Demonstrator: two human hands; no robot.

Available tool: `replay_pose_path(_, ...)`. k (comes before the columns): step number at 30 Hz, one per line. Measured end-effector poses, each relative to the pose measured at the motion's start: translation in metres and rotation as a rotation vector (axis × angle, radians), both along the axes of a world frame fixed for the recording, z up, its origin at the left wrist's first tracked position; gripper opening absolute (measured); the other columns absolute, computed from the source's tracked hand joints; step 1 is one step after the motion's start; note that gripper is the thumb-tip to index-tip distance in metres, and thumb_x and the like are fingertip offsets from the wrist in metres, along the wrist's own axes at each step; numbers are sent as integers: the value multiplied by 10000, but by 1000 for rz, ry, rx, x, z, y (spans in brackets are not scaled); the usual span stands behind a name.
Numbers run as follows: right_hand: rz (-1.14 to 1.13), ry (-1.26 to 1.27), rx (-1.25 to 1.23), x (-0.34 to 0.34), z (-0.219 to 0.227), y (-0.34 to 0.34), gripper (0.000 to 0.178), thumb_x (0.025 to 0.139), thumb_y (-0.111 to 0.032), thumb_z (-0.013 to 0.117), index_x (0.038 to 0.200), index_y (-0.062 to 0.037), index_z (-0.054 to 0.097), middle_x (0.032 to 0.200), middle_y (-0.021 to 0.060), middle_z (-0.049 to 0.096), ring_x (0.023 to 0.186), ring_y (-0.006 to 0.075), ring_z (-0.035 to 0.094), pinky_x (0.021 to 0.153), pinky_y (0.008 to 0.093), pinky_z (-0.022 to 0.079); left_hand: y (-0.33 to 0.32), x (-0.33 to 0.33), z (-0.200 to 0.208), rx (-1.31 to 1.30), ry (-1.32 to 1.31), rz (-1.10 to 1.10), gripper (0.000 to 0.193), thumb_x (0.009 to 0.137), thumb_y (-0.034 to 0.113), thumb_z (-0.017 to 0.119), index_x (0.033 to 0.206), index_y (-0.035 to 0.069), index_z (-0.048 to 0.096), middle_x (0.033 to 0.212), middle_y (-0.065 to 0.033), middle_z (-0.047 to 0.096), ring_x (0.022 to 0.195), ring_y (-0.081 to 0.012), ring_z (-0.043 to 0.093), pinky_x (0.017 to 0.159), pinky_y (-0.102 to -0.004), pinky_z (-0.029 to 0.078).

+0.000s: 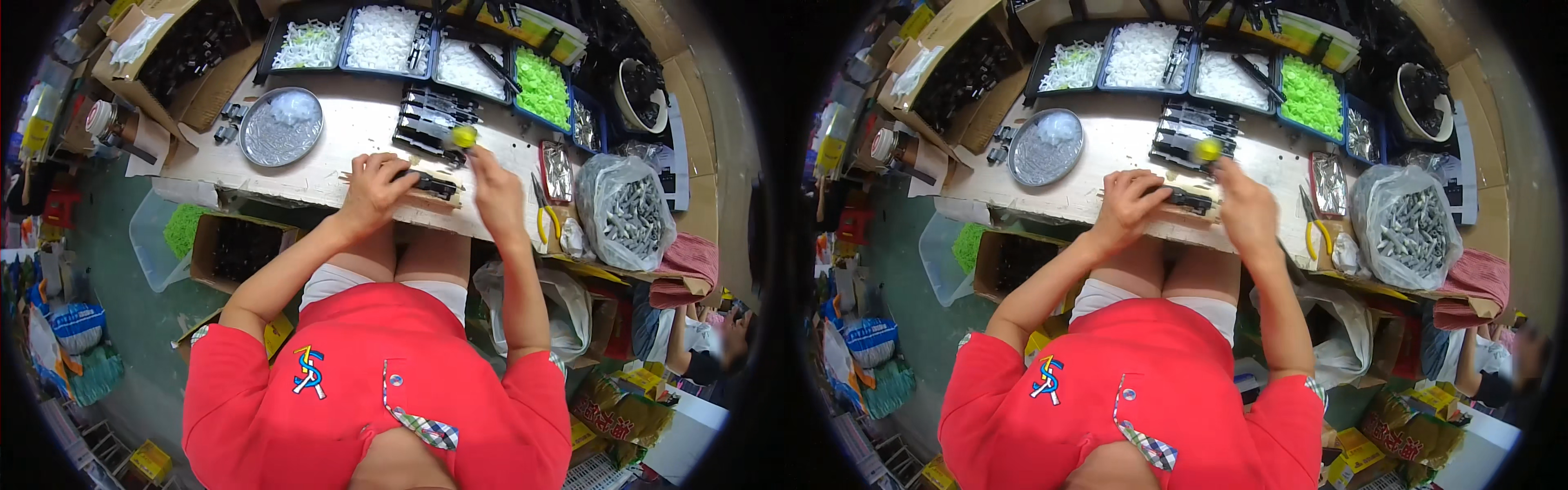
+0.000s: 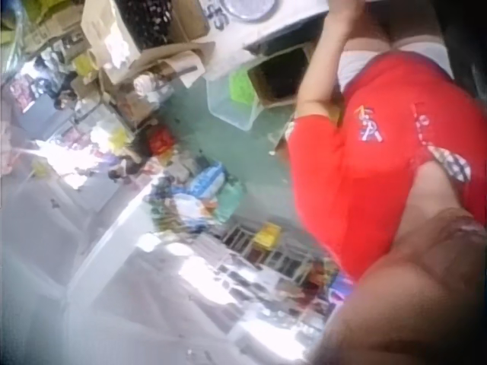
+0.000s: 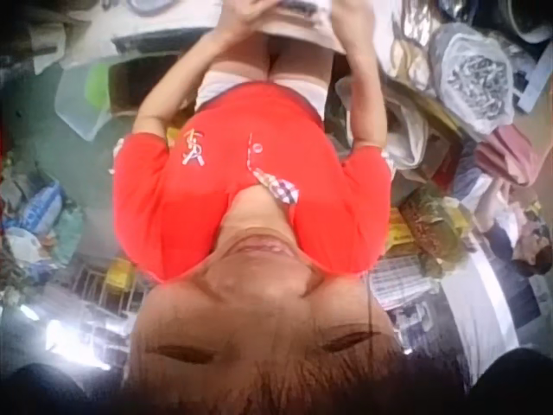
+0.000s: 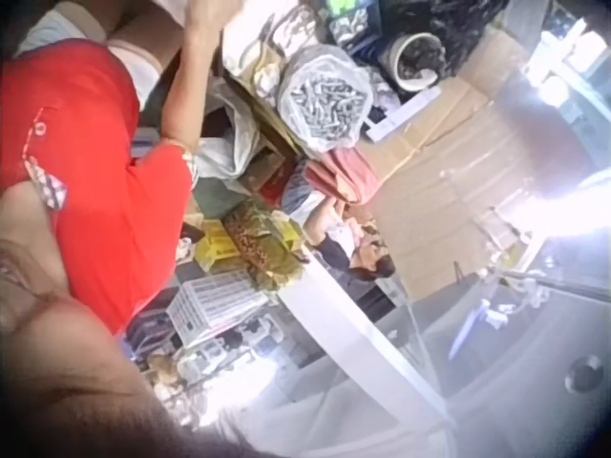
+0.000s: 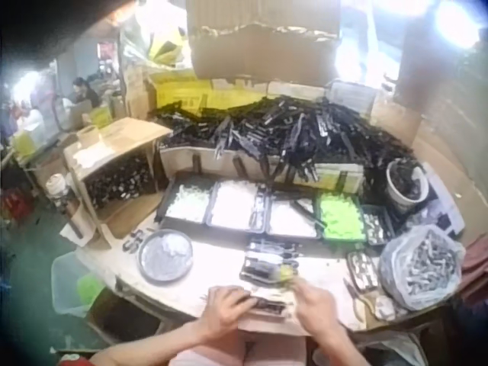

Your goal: The recorder is assembling small plastic and metal components for toys using manual dexterity and a small mallet.

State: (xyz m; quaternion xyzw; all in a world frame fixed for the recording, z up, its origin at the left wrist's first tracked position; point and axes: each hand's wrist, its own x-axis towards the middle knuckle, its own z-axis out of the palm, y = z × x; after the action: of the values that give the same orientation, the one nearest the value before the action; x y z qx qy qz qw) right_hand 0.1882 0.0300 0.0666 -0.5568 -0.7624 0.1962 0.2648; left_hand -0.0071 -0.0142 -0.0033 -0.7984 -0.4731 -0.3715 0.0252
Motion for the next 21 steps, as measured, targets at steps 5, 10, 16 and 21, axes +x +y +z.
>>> replay_pose_path(5,-203,-423,195,65,-39,1,195,866,-198,496,1019,-117,587,728,126,588,660,329,582,549,445,445,23,-21,5,-84,-86,-285,284,674,10,615,952,64,596,910,-78,552,835,-247,506,751,-358,362)
replay_pose_path(10,-190,-369,277,73,-64,2,202,803,-84,546,999,-101,594,777,122,528,772,308,529,638,414,414,64,-12,36,29,-102,-286,282,676,11,636,947,76,593,920,-68,554,827,-243,509,761,-361,351)
replay_pose_path(16,-149,-320,318,56,-46,17,165,757,-75,604,921,-91,613,926,74,534,892,263,493,731,396,363,138,2,30,166,87,-117,231,670,-1,593,876,103,605,879,-49,548,871,-226,503,800,-362,325)
replay_pose_path(21,-60,-235,374,33,-41,53,146,749,-73,595,885,-112,631,860,45,557,853,231,509,725,377,356,152,1,18,159,157,-83,238,673,-3,538,860,116,626,860,-49,527,874,-223,473,798,-368,304)
